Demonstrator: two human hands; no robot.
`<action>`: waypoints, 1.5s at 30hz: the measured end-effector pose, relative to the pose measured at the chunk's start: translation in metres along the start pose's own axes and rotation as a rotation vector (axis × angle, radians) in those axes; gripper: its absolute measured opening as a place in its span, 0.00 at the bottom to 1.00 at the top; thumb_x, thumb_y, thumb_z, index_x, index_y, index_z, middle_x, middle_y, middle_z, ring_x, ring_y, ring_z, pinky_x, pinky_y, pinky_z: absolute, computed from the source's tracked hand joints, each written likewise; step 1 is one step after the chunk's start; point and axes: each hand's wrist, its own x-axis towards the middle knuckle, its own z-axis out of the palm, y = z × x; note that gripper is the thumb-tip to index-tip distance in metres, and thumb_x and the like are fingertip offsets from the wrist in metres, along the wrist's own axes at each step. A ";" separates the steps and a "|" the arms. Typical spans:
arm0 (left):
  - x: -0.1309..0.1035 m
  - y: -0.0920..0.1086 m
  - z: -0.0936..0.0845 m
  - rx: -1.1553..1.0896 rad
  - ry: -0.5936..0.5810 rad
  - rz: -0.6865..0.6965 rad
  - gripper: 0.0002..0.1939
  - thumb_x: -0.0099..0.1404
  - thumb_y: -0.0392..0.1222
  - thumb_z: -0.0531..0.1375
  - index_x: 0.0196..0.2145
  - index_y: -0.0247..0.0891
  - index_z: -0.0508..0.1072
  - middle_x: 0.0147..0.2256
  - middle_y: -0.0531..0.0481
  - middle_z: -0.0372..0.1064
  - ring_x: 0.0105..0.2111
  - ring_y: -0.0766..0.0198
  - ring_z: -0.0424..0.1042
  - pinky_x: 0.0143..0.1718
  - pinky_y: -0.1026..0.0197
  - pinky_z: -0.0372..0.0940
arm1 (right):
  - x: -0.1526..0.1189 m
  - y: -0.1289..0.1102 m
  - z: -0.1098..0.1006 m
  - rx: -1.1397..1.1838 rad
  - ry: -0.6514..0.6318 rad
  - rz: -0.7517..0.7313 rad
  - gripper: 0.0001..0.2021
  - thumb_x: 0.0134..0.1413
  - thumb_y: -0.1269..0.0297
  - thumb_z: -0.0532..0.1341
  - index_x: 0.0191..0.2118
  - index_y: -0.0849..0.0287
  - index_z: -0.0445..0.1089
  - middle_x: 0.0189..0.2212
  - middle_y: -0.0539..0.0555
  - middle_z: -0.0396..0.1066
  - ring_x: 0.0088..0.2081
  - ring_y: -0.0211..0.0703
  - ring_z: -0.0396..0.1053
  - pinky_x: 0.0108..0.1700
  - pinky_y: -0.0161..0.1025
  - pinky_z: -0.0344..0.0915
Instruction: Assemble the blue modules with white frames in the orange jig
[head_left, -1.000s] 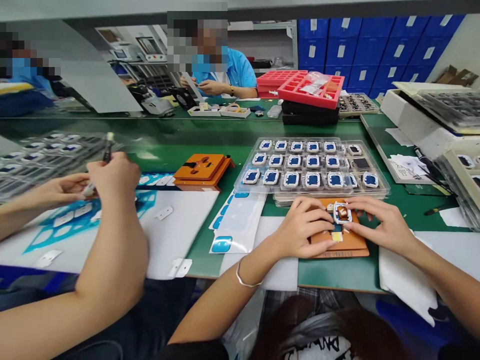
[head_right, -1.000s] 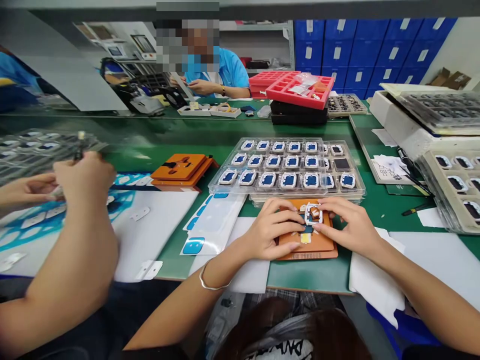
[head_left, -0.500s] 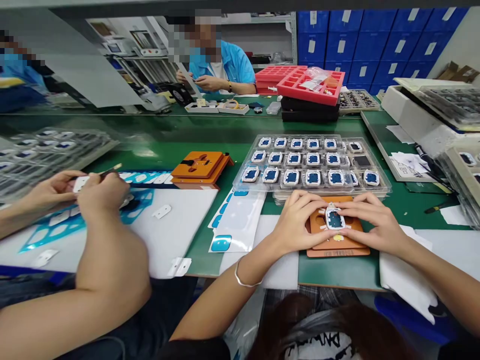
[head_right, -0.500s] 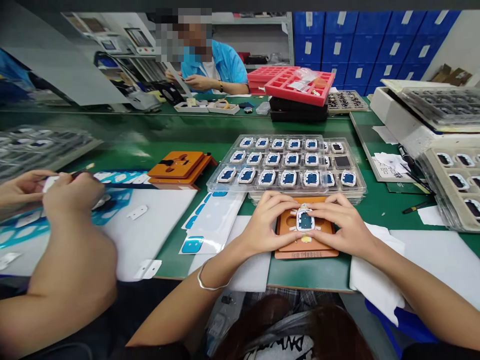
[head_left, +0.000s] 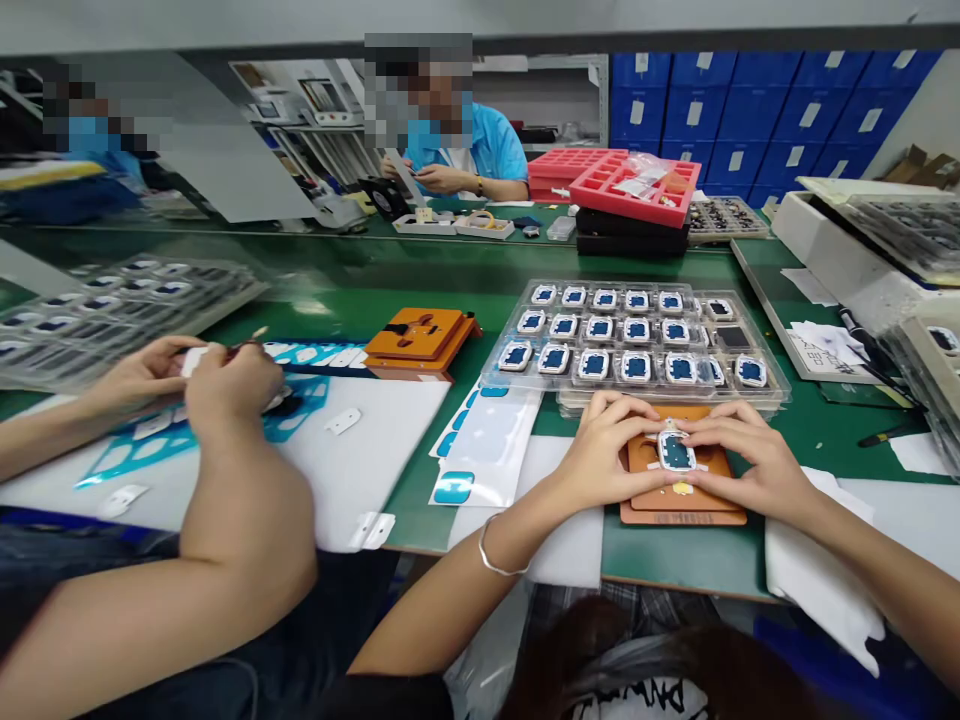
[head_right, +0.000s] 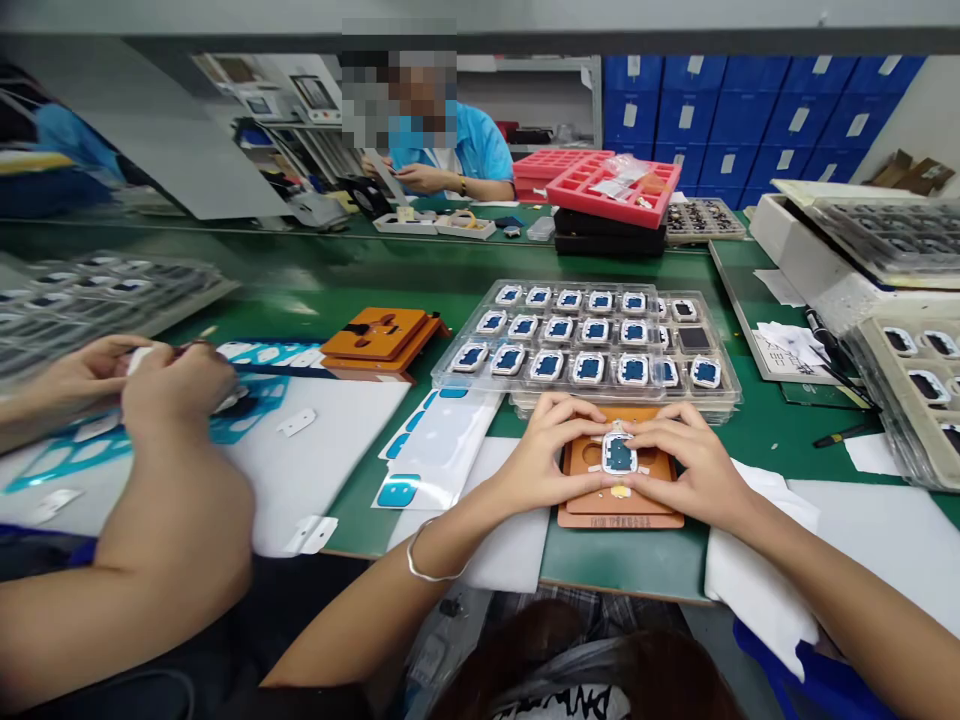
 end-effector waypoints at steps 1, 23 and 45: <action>0.000 0.000 0.000 -0.017 0.006 -0.006 0.25 0.55 0.58 0.69 0.47 0.43 0.77 0.46 0.44 0.71 0.49 0.51 0.61 0.55 0.45 0.60 | -0.001 0.000 0.000 0.004 0.022 -0.004 0.13 0.55 0.53 0.66 0.44 0.52 0.75 0.42 0.57 0.77 0.43 0.52 0.69 0.45 0.51 0.71; -0.007 0.003 0.000 0.169 -0.149 0.257 0.38 0.67 0.62 0.55 0.68 0.45 0.51 0.56 0.41 0.64 0.53 0.47 0.54 0.55 0.46 0.49 | 0.000 0.017 0.001 0.900 0.035 0.472 0.32 0.47 0.35 0.62 0.53 0.51 0.65 0.41 0.56 0.75 0.42 0.51 0.75 0.46 0.45 0.69; 0.002 0.002 0.000 0.329 -0.241 0.345 0.20 0.69 0.58 0.56 0.50 0.46 0.77 0.54 0.53 0.73 0.55 0.53 0.61 0.51 0.50 0.49 | 0.094 0.148 -0.095 -0.632 -0.247 0.285 0.24 0.44 0.40 0.58 0.36 0.51 0.81 0.32 0.63 0.78 0.37 0.60 0.73 0.35 0.49 0.68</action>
